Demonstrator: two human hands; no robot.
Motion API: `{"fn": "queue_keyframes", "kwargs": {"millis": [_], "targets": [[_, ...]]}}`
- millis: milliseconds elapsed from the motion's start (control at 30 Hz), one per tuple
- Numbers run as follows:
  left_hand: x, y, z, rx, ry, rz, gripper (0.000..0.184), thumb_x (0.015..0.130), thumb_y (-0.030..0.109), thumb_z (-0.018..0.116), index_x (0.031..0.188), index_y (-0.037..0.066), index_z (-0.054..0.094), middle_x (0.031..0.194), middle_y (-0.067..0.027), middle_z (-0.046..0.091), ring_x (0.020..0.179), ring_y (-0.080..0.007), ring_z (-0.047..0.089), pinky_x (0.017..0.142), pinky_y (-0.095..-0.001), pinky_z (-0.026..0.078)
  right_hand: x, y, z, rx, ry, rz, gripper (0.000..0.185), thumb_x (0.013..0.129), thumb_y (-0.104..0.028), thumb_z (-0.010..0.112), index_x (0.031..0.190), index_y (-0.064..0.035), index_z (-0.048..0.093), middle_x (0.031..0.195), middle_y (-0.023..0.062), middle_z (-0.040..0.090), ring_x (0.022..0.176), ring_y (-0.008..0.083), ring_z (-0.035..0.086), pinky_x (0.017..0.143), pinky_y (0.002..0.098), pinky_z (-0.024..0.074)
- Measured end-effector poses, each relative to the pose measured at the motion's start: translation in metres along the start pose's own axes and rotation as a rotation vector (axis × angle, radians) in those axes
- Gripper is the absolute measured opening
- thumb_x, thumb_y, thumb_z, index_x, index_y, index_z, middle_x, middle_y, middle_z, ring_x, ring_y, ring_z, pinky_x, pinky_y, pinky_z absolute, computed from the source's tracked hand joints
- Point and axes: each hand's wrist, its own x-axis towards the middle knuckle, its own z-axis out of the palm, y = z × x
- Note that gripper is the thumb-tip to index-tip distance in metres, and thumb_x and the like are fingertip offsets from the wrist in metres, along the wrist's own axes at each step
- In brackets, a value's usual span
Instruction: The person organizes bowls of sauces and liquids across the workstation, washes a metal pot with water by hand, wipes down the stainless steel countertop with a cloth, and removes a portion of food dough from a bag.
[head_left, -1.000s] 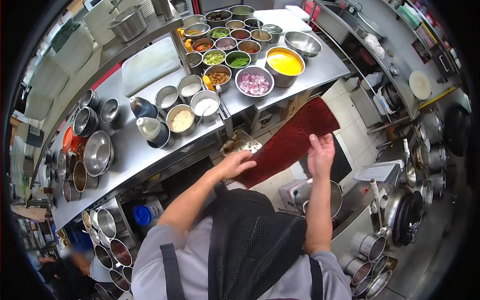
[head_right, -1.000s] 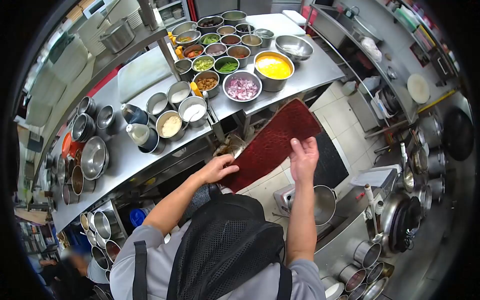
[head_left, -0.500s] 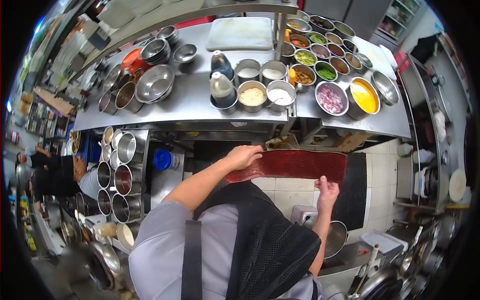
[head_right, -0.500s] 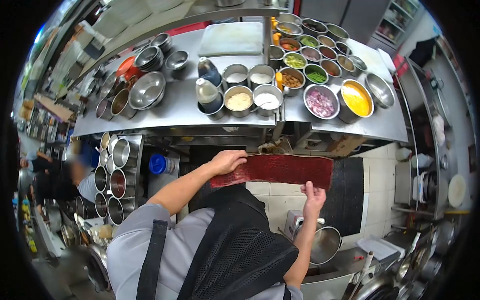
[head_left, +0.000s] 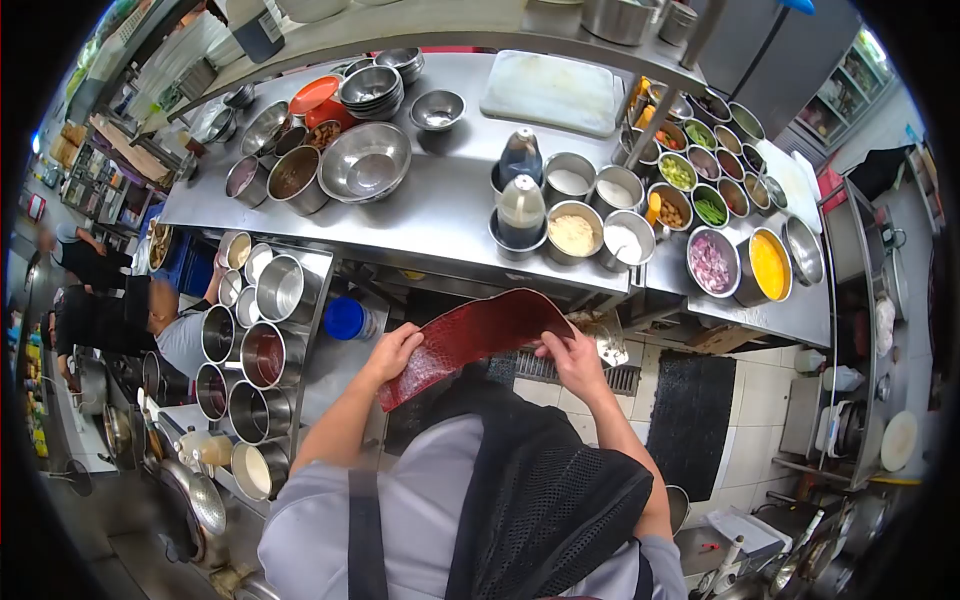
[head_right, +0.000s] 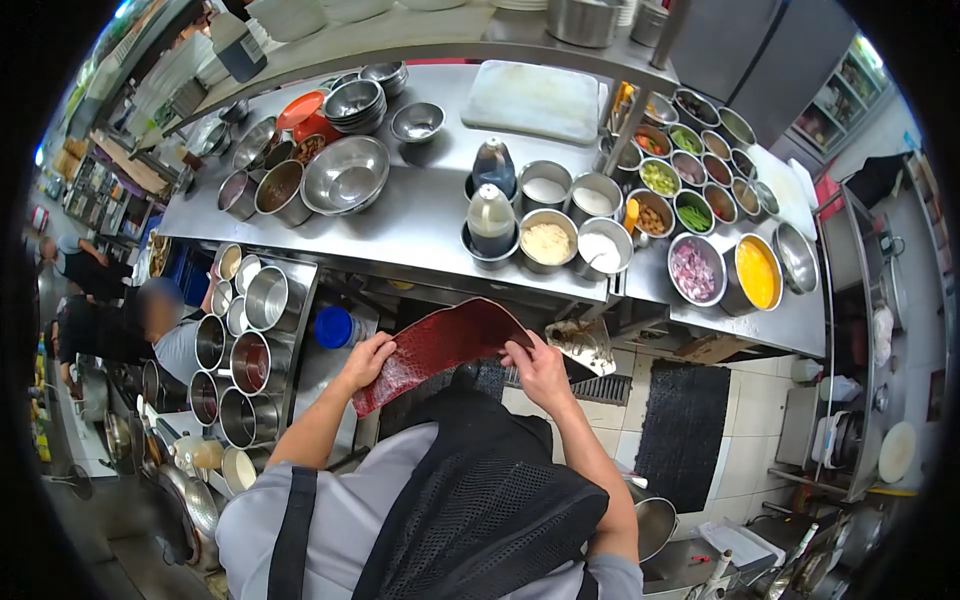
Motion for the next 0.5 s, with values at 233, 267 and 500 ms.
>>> {"fn": "queue_keyframes", "kwargs": {"millis": [233,267,500], "targets": [[0.02,-0.059,-0.047,-0.111,0.228,-0.13,0.025,0.098,0.027,0.059,0.105,0.004,0.066,0.087,-0.0167,0.069,0.083,-0.0283,0.068,0.076,-0.0371,0.051,0.133,-0.034,0.092,-0.198,0.003,-0.047,0.021,0.099,-0.011,0.053,0.113,0.0038,0.058,0.078,0.0162,0.071,0.067,0.0221,0.071,0.063,0.0345,0.0548],[0.029,-0.067,-0.051,-0.143,0.256,-0.121,0.024,0.099,0.027,0.059,0.104,0.004,0.066,0.086,-0.0165,0.069,0.083,-0.0271,0.068,0.075,-0.0368,0.051,0.157,-0.034,0.102,-0.193,0.029,-0.055,0.017,0.099,-0.011,0.053,0.104,0.0044,0.056,0.074,0.0164,0.07,0.066,0.0235,0.071,0.062,0.0355,0.055],[0.095,-0.087,-0.086,-0.245,0.315,-0.072,0.024,0.101,0.023,0.057,0.104,0.0,0.063,0.088,-0.0101,0.067,0.083,-0.0141,0.06,0.076,-0.0305,0.049,0.26,-0.067,0.143,-0.275,0.151,-0.079,0.014,0.098,-0.01,0.054,0.097,0.0044,0.054,0.072,0.0158,0.069,0.067,0.0231,0.072,0.063,0.0359,0.0559]]}}
